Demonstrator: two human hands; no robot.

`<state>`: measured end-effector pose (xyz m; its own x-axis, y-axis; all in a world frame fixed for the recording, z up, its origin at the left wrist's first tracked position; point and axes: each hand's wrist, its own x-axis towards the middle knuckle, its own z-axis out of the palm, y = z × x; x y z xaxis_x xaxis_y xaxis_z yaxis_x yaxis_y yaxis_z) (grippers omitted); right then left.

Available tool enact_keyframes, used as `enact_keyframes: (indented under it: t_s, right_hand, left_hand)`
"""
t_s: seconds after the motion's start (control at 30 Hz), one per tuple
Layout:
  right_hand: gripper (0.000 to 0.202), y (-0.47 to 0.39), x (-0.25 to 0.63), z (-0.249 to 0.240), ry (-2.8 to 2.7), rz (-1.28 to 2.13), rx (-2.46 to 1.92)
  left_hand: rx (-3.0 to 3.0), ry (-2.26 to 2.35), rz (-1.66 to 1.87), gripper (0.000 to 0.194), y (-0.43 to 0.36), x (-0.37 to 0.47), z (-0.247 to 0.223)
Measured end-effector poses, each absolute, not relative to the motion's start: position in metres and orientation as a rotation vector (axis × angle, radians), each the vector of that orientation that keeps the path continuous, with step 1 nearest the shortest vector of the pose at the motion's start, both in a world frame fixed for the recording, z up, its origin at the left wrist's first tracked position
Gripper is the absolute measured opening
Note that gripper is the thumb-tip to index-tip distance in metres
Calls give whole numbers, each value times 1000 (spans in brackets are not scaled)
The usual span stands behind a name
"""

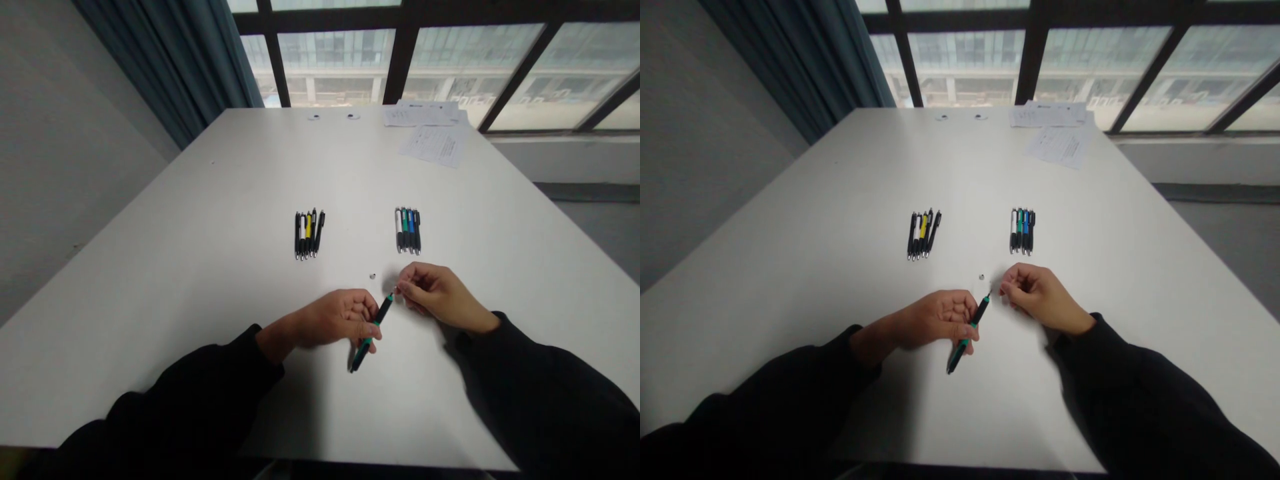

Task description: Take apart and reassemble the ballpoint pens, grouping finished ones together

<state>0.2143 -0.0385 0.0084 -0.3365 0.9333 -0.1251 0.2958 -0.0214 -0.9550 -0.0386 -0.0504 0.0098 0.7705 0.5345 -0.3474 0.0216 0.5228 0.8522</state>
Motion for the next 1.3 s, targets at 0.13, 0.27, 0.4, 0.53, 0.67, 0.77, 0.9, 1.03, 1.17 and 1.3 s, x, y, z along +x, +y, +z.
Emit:
enact_keyframes:
  t_s: [0.13,0.27,0.4,0.53,0.67,0.77,0.9,1.03,1.17,1.3]
  right_hand:
    - [31,-37,222,12,-1360,1566,-1104]
    - [29,-37,221,14,-1207,1666,-999]
    - [23,-38,220,11,-1199,1714,-993]
    - [22,-38,222,8,-1234,1732,-981]
    - [23,-39,223,7,-1266,1742,-996]
    - [25,-39,224,7,-1288,1737,-1038]
    - [23,-40,221,7,-1441,1758,-1050]
    - [24,-42,216,7,-1521,1767,-1025]
    - [34,-41,216,4,-1510,1690,-975]
    - [26,-36,212,2,-1736,1151,-1123]
  left_hand:
    - [1004,655,330,46,-51,-39,11]
    - [1027,679,317,45,-52,-39,13]
    - [1047,686,305,47,-53,-39,14]
    - [1054,695,298,48,-53,-39,16]
    - [1056,697,286,48,-52,-39,15]
    - [1052,688,295,49,-52,-38,13]
    - [1045,670,306,48,-52,-38,12]
    - [1047,672,304,46,-53,-38,10]
    - [1028,663,314,44,-53,-37,9]
    - [1020,640,316,46,-52,-36,9]
